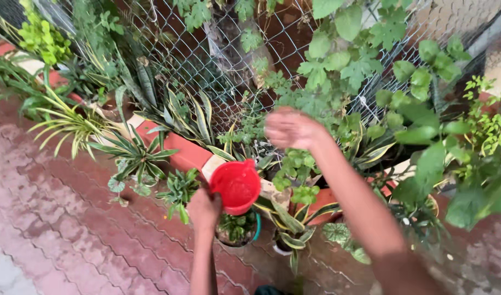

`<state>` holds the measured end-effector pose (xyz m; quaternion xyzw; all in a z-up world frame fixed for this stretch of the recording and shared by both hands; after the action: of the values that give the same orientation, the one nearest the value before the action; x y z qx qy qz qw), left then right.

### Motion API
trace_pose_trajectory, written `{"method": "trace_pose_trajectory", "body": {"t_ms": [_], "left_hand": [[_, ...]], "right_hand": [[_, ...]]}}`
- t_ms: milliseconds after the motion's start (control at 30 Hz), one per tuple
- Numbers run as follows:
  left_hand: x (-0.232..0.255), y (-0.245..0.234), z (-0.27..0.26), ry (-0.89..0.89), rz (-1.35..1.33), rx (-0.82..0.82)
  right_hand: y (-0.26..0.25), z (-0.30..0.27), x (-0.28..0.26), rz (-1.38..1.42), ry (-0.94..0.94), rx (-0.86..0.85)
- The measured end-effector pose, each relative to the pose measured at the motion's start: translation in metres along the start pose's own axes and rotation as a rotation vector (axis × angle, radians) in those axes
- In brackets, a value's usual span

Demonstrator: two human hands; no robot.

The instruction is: The person pours water from a red mug onto the soil of several potted plants arranged along a fence.

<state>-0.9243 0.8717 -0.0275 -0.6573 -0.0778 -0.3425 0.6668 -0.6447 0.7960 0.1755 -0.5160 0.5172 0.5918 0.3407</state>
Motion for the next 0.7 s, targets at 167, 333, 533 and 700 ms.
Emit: {"method": "trace_pose_trajectory", "body": {"t_ms": [167, 333, 533, 700], "left_hand": [[-0.048, -0.046, -0.008, -0.023, -0.098, 0.108], [-0.07, -0.078, -0.032, -0.051, 0.025, 0.135], [-0.059, -0.085, -0.08, -0.027, 0.009, 0.111], [-0.007, -0.056, -0.137, 0.226, -0.003, 0.15]], "right_hand": [[0.028, 0.039, -0.022, -1.121, 0.438, 0.045], [0.023, 0.041, -0.02, -0.73, 0.023, 0.414], [0.045, 0.032, 0.094, -1.0, -0.173, 0.085], [0.098, 0.025, 0.256, -0.828, 0.345, -0.35]]}}
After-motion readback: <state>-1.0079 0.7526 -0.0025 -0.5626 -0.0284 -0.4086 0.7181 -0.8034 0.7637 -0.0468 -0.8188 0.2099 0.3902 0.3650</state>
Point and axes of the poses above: each hand's wrist, its own z-axis towards the middle knuckle, its own y-axis out of the palm, x = y × z, the point moved 1 cm from there along z, towards the middle knuckle, and after that the axes turned 4 degrees about -x, right-handed, at the moved point
